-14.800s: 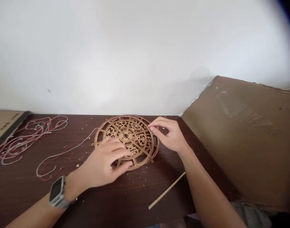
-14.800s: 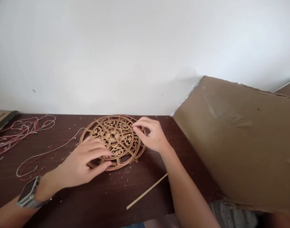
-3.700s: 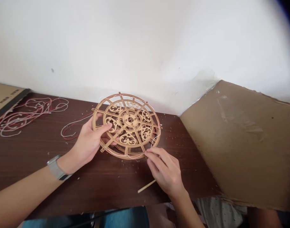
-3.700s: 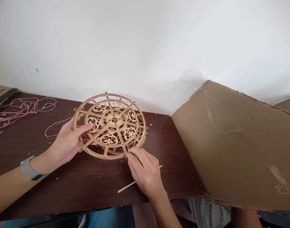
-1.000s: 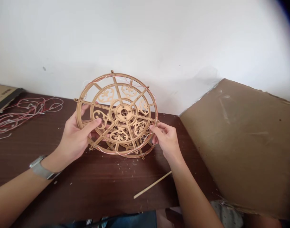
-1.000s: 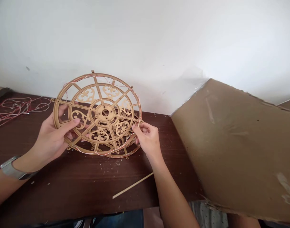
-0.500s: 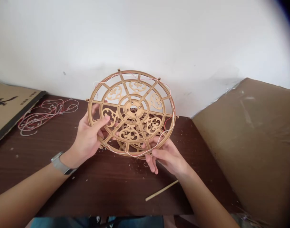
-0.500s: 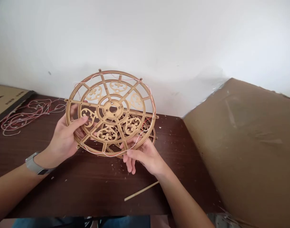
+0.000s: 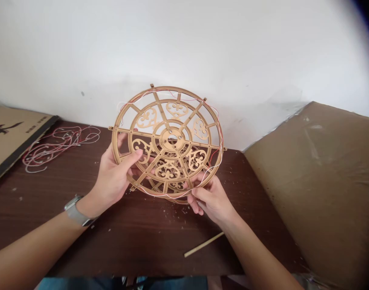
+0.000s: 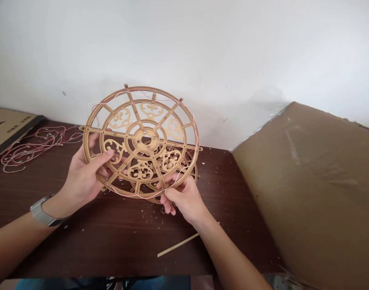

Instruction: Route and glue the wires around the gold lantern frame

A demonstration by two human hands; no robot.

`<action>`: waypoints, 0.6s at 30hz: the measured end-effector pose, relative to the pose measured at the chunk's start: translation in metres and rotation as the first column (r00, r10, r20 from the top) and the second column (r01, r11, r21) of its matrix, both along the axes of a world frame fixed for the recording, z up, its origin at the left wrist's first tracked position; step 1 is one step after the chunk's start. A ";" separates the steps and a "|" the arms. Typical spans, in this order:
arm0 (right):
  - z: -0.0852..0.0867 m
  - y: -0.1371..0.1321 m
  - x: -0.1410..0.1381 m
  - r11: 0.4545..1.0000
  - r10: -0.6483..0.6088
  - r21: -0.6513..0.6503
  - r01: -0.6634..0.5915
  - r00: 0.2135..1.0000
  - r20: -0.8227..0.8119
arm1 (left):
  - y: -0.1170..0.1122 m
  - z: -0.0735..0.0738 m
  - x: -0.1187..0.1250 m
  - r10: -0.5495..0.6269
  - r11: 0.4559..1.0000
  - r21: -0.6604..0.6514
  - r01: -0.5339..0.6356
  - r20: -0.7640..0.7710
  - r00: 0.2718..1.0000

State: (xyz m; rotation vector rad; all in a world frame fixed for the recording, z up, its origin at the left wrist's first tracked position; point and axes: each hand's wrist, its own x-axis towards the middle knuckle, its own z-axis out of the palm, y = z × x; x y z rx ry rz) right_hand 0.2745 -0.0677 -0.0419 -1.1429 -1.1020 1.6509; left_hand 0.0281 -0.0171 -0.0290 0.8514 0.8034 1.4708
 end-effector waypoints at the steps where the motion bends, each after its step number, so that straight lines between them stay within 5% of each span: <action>1: 0.001 0.000 -0.001 1.000 -0.018 -0.008 0.018 1.000 0.015 | 0.001 0.000 -0.001 -0.021 1.000 -0.002 0.021 -0.006 1.000; 5: 0.006 0.002 0.000 0.996 -0.086 -0.017 0.087 0.996 0.039 | 0.008 0.000 -0.014 0.025 0.998 -0.050 -0.031 -0.122 0.992; 7: 0.008 0.003 0.001 0.993 -0.119 -0.011 0.120 0.992 0.036 | 0.006 0.001 -0.021 0.272 0.962 0.071 -0.263 -0.239 0.932; 9: 0.009 0.003 0.001 0.990 -0.142 0.000 0.142 0.989 0.035 | -0.002 0.005 -0.024 0.569 0.810 0.386 -0.441 -0.341 0.748; 10: 0.009 0.003 0.001 0.989 -0.146 0.007 0.146 0.989 0.037 | -0.008 0.006 -0.023 0.661 0.728 0.555 -0.401 -0.413 0.627; 11: 0.008 0.002 0.001 0.989 -0.148 0.016 0.148 0.988 0.041 | -0.014 0.007 -0.021 0.666 0.694 0.685 -0.221 -0.496 0.557; 12: 0.008 0.002 0.000 0.989 -0.148 0.024 0.147 0.988 0.047 | -0.021 0.007 -0.017 0.627 0.658 0.752 0.037 -0.575 0.525; 14: 0.006 0.002 0.000 0.988 -0.151 0.034 0.149 0.987 0.064 | -0.031 0.004 -0.006 0.628 0.500 0.805 0.319 -0.591 0.507; 15: 0.006 0.002 0.000 0.988 -0.155 0.036 0.153 0.985 0.072 | -0.034 0.002 0.000 0.627 0.468 0.792 0.393 -0.611 0.483; 18: 0.004 0.002 -0.001 0.985 -0.172 0.040 0.168 0.979 0.107 | -0.035 -0.009 0.011 0.612 0.513 0.750 0.418 -0.660 0.435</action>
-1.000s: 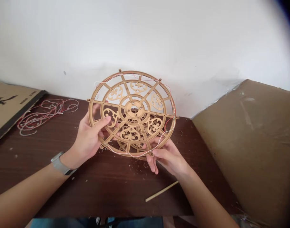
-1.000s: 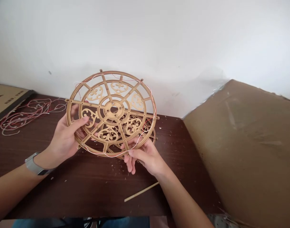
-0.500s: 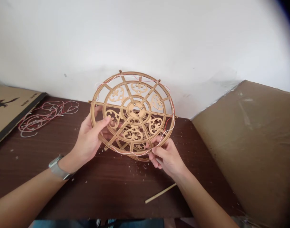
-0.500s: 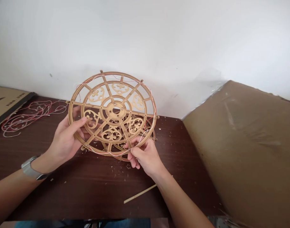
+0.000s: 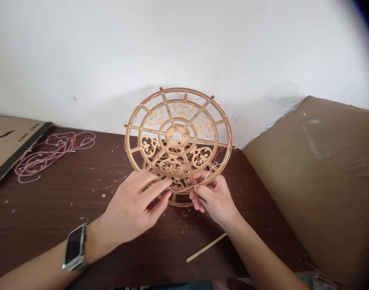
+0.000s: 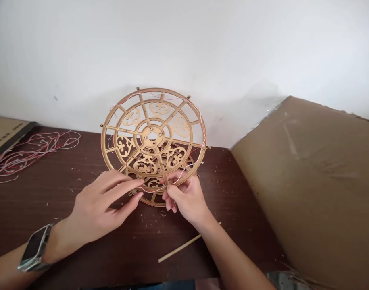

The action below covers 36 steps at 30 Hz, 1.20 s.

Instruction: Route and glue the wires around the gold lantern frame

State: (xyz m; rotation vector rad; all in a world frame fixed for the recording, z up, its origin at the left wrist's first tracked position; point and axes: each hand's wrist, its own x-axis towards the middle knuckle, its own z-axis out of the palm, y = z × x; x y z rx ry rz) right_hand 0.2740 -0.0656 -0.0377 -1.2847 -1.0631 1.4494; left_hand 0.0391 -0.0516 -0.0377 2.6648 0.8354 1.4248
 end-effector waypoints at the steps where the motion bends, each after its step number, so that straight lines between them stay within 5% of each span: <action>1: 0.000 0.000 0.000 1.000 -0.004 -0.002 0.004 1.000 0.014 | 0.001 -0.003 0.002 0.013 1.000 -0.017 -0.013 0.000 1.000; 36: 0.002 0.005 -0.002 1.000 -0.015 -0.024 0.016 0.997 0.075 | 0.012 -0.015 -0.007 0.020 1.000 -0.008 -0.021 -0.123 0.992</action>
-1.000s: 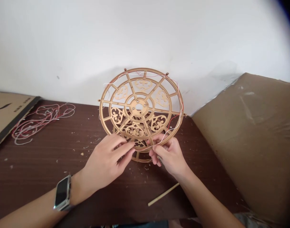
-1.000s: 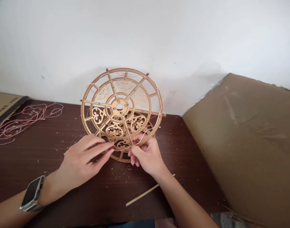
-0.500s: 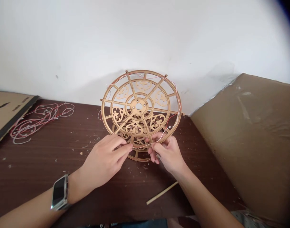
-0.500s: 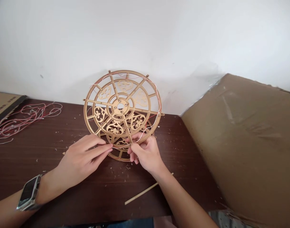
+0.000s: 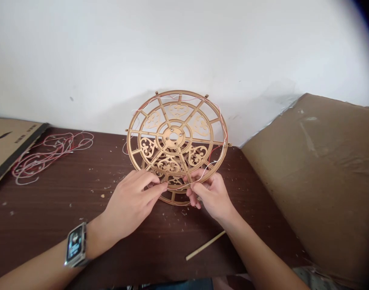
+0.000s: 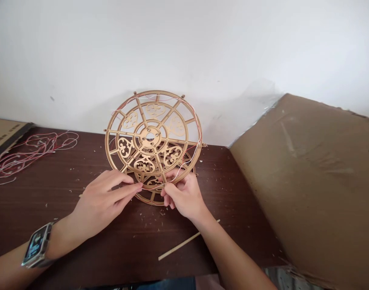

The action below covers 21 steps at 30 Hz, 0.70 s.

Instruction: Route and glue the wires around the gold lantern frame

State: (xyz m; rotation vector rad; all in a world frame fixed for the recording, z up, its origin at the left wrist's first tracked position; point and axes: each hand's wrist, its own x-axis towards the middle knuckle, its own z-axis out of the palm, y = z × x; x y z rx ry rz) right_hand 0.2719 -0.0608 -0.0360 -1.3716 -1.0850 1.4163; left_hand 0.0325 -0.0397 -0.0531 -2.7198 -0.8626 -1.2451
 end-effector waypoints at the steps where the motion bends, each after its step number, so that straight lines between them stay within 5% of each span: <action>1: 0.000 0.000 0.000 1.000 0.004 0.005 -0.004 1.000 0.000 | 0.000 0.000 0.000 -0.012 1.000 -0.009 0.012 0.003 1.000; 12: 0.001 0.000 -0.003 1.000 -0.016 0.003 0.016 1.000 -0.012 | -0.003 0.004 0.007 0.011 0.999 -0.037 -0.010 0.039 0.999; 21: -0.003 -0.001 -0.004 1.000 -0.014 -0.014 0.014 0.999 -0.032 | -0.003 0.004 0.004 -0.008 0.998 0.064 0.007 0.018 1.000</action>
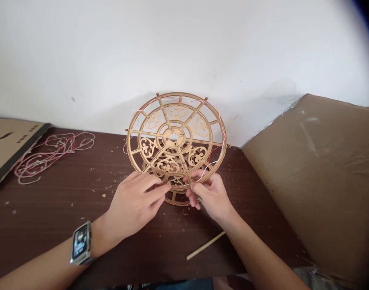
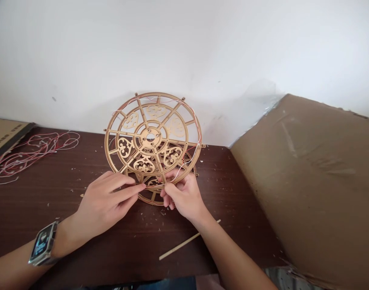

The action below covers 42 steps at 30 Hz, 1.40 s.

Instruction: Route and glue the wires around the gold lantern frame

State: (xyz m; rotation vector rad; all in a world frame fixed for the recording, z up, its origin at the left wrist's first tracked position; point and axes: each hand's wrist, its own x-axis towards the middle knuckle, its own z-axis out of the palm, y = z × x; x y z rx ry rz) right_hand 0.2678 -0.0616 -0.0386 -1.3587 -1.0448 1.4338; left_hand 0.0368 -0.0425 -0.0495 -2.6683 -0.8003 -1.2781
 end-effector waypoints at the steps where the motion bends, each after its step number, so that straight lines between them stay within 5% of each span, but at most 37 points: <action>1: -0.001 0.000 0.000 1.000 -0.001 -0.002 0.001 1.000 0.001 | 0.000 0.000 0.000 0.005 1.000 0.002 -0.005 -0.008 1.000; 21: -0.008 0.001 -0.001 0.999 0.000 0.035 -0.001 1.000 0.009 | -0.003 0.000 0.001 0.105 0.994 -0.033 -0.102 0.089 0.990; 34: -0.013 0.000 -0.001 0.999 -0.003 0.033 0.002 1.000 0.027 | 0.003 0.007 -0.004 0.165 0.985 -0.025 -0.173 -0.186 0.969; 42: -0.010 0.000 -0.004 1.000 -0.007 0.021 0.006 0.999 0.034 | 0.002 0.005 0.001 0.201 0.973 -0.090 -0.214 -0.138 0.970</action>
